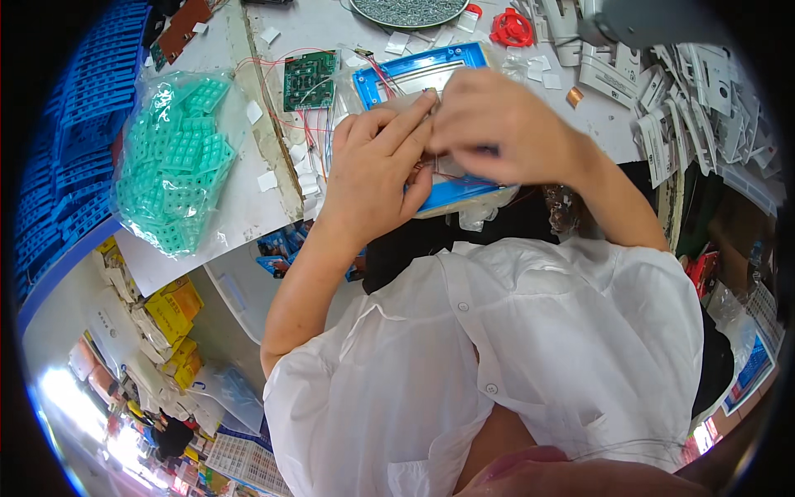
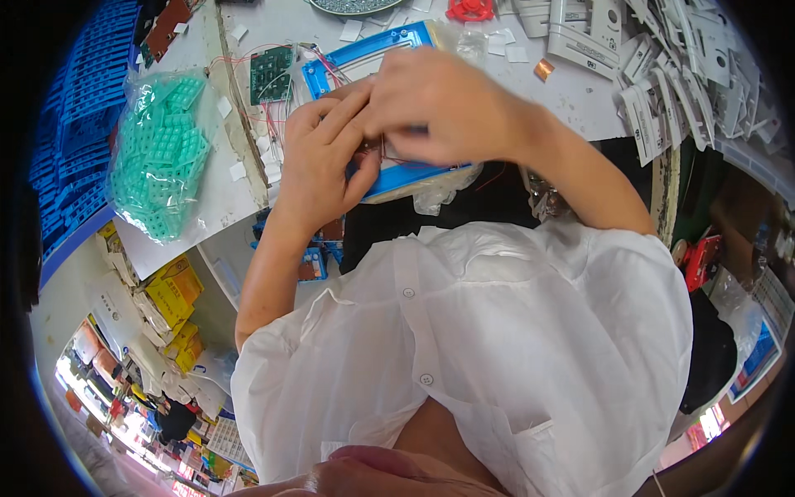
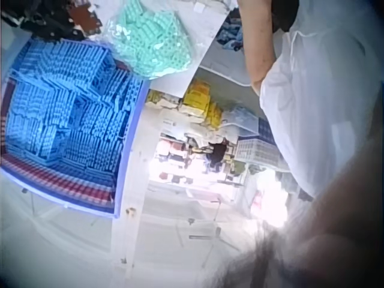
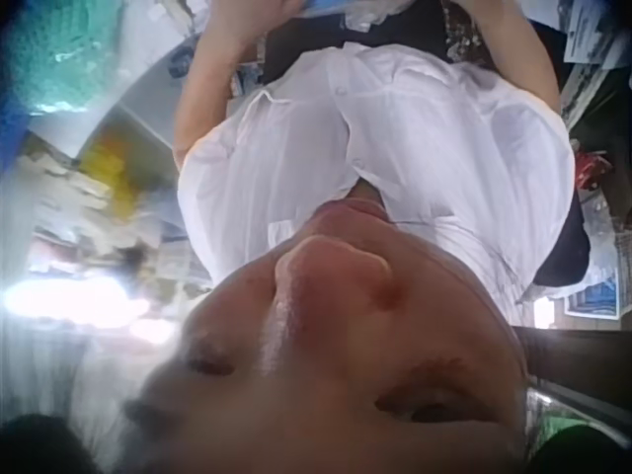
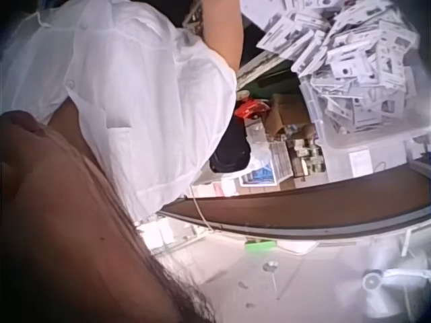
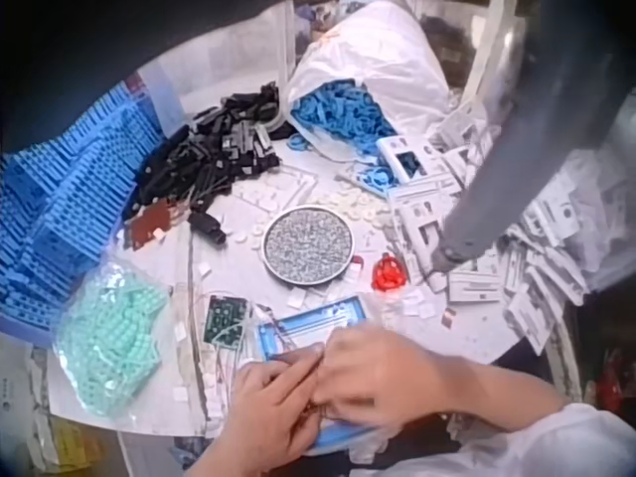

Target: Assembling components onto a blue plastic frame for an electronic educational kit.

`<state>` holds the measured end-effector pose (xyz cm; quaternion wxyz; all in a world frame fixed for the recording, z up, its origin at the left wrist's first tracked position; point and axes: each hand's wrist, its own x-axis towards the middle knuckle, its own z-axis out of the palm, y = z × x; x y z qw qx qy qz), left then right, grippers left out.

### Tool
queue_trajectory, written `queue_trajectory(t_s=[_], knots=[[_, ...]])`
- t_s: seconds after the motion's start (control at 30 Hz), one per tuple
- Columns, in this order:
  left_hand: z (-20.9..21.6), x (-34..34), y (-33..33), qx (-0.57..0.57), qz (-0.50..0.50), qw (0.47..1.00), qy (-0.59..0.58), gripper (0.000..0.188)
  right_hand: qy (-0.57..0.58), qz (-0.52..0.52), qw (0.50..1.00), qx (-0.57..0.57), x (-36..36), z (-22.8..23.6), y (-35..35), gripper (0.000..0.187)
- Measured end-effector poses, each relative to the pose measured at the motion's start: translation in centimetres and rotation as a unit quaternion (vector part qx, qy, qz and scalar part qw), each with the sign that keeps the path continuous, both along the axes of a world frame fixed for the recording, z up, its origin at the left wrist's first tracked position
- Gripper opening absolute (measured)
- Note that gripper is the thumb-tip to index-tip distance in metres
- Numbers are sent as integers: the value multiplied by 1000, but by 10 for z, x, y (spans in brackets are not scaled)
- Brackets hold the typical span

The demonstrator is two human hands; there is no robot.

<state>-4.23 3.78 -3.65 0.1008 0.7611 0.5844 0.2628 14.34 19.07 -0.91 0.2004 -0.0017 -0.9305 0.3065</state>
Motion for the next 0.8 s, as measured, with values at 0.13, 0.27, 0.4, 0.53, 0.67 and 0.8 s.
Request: queue_trajectory(t_s=[0.13,0.27,0.4,0.53,0.67,0.8], knots=[[-7,-3,1,36,1,999,-31,52,-60,-61,996,30,4,6,37,37],[-10,-2,0,48,10,998,-46,51,-122,-38,984,122,-2,14,36,40],[-8,-1,0,46,15,998,-45,51,-118,-7,969,216,-10,26,41,19],[-11,0,-1,51,20,997,-45,50,-152,-16,938,310,-14,21,39,11],[-8,1,-2,29,21,998,-49,50,-153,26,934,321,-17,20,46,13],[-9,1,-3,37,21,998,-47,50,-188,70,920,337,-28,26,51,15]])
